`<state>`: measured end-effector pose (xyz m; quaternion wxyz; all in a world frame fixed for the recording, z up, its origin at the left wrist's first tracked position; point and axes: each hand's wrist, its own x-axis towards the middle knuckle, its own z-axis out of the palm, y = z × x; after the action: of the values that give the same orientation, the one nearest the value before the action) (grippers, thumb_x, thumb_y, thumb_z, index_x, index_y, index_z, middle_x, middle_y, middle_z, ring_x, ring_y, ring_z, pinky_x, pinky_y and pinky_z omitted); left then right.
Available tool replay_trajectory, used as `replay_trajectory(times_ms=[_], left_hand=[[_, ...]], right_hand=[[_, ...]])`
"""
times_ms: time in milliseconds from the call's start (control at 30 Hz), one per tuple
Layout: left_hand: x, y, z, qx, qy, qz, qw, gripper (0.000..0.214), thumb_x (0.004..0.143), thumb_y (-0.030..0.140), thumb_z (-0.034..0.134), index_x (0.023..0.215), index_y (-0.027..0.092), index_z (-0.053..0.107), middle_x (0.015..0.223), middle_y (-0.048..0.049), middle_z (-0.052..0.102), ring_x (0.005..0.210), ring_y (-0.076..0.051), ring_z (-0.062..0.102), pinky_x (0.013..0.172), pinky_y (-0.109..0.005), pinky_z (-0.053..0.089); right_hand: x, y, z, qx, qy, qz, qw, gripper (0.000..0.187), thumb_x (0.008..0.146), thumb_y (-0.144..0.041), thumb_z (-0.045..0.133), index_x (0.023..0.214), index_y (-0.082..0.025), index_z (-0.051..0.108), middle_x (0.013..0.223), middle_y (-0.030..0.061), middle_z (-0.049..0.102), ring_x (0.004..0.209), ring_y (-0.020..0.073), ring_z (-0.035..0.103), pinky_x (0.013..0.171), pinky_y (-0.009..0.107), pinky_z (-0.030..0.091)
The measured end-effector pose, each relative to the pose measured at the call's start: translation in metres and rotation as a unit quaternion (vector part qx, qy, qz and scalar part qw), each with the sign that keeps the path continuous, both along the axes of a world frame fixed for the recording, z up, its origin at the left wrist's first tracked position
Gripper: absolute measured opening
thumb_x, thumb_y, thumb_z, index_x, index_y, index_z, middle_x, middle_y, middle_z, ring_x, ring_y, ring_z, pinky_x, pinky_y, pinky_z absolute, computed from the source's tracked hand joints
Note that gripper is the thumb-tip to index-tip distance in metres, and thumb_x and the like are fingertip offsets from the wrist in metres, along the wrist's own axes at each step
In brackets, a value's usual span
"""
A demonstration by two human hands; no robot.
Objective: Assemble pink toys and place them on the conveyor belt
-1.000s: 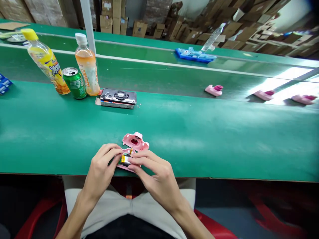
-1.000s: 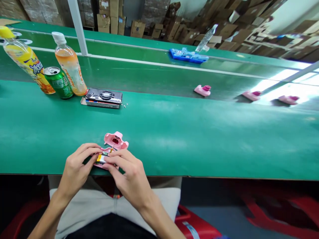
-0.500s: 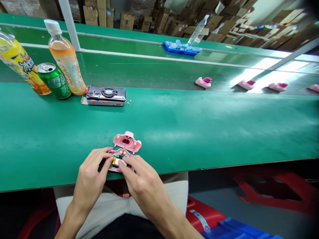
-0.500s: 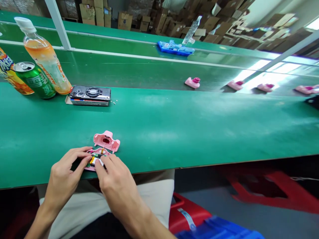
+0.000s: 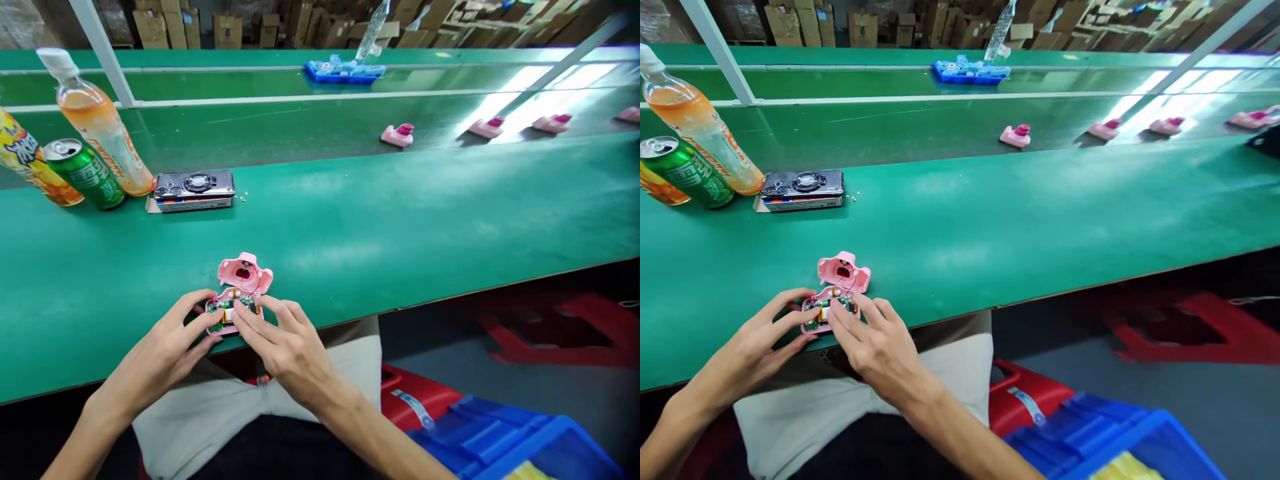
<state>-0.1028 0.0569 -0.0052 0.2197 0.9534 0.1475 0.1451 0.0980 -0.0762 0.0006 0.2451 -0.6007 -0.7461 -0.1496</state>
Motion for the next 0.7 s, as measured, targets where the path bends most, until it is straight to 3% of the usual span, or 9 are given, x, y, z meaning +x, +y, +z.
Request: replay_trajectory(times_ms=[233,300,367,433,467,500,567,633,700], left_hand=[[0.004,-0.007,0.002,0.038,-0.04,0.007,0.998,0.033,0.101,0.023,0.054,0.134,0.026,0.058,0.139,-0.0118,0.054,0.124,-0.024,0.062,0.098,-0.033,0.057],[0.005,-0.009,0.0,0.048,-0.056,0.014,0.997,0.03,0.101,0.023,0.055,0.131,0.025,0.059,0.137,-0.012,0.055,0.12,-0.024,0.064,0.096,-0.032,0.057],[0.006,-0.01,-0.002,0.063,-0.065,0.023,0.996,0.028,0.1,0.022,0.055,0.128,0.024,0.061,0.135,-0.0126,0.056,0.116,-0.024,0.066,0.094,-0.033,0.058],[0.007,-0.011,-0.004,0.084,-0.064,0.028,0.994,0.027,0.1,0.022,0.055,0.126,0.023,0.062,0.135,-0.0136,0.056,0.115,-0.025,0.066,0.093,-0.034,0.059],[0.007,-0.011,-0.005,0.093,-0.063,0.028,0.993,0.026,0.1,0.022,0.055,0.125,0.023,0.062,0.135,-0.0141,0.056,0.115,-0.025,0.066,0.093,-0.035,0.059],[0.007,-0.011,-0.005,0.1,-0.061,0.026,0.993,0.026,0.1,0.022,0.054,0.124,0.023,0.063,0.135,-0.0142,0.055,0.114,-0.025,0.066,0.093,-0.036,0.059],[0.007,-0.012,-0.005,0.104,-0.058,0.027,0.992,0.026,0.1,0.022,0.054,0.124,0.023,0.063,0.135,-0.014,0.054,0.113,-0.025,0.066,0.092,-0.036,0.06],[0.008,-0.013,-0.004,0.104,-0.05,0.034,0.993,0.029,0.101,0.022,0.053,0.128,0.026,0.061,0.134,-0.0132,0.053,0.114,-0.025,0.066,0.091,-0.037,0.06],[0.008,-0.014,-0.003,0.103,-0.036,0.043,0.993,0.036,0.101,0.023,0.052,0.136,0.03,0.058,0.135,-0.0125,0.052,0.116,-0.026,0.064,0.092,-0.039,0.06]], right_hand=[[0.0,-0.007,-0.019,0.109,0.099,-0.029,0.989,0.012,0.096,-0.017,0.068,0.103,-0.02,0.077,0.109,-0.004,0.079,0.086,0.0188,0.059,0.074,0.034,0.048],[0.008,-0.01,-0.015,0.156,0.128,-0.032,0.979,0.008,0.093,-0.023,0.073,0.1,-0.022,0.077,0.104,-0.0008,0.081,0.087,0.0193,0.063,0.079,0.035,0.049],[0.024,0.0,0.001,0.162,0.165,-0.059,0.971,0.015,0.099,-0.03,0.065,0.1,-0.022,0.078,0.097,0.0034,0.081,0.084,0.0191,0.066,0.079,0.035,0.048],[0.046,0.027,0.025,0.047,0.209,-0.122,0.969,0.039,0.107,-0.038,0.047,0.095,-0.02,0.079,0.087,0.0066,0.08,0.077,0.0187,0.067,0.075,0.034,0.047],[0.056,0.047,0.038,-0.076,0.226,-0.151,0.959,0.052,0.109,-0.042,0.037,0.091,-0.018,0.079,0.083,0.0076,0.078,0.073,0.0182,0.066,0.073,0.033,0.045],[0.065,0.069,0.051,-0.224,0.227,-0.157,0.935,0.061,0.109,-0.048,0.032,0.086,-0.016,0.078,0.079,0.0083,0.077,0.071,0.0178,0.065,0.071,0.032,0.044],[0.075,0.113,0.072,-0.514,0.177,-0.099,0.834,0.068,0.107,-0.057,0.032,0.081,-0.013,0.076,0.078,0.0091,0.074,0.066,0.0159,0.061,0.067,0.029,0.042],[0.074,0.146,0.084,-0.626,0.139,-0.064,0.765,0.064,0.103,-0.06,0.045,0.072,-0.011,0.073,0.071,0.0083,0.071,0.056,0.0124,0.051,0.059,0.028,0.036],[0.064,0.165,0.089,-0.658,0.112,-0.051,0.743,0.059,0.098,-0.058,0.058,0.067,-0.01,0.07,0.065,0.0063,0.067,0.051,0.0095,0.039,0.054,0.028,0.029]])
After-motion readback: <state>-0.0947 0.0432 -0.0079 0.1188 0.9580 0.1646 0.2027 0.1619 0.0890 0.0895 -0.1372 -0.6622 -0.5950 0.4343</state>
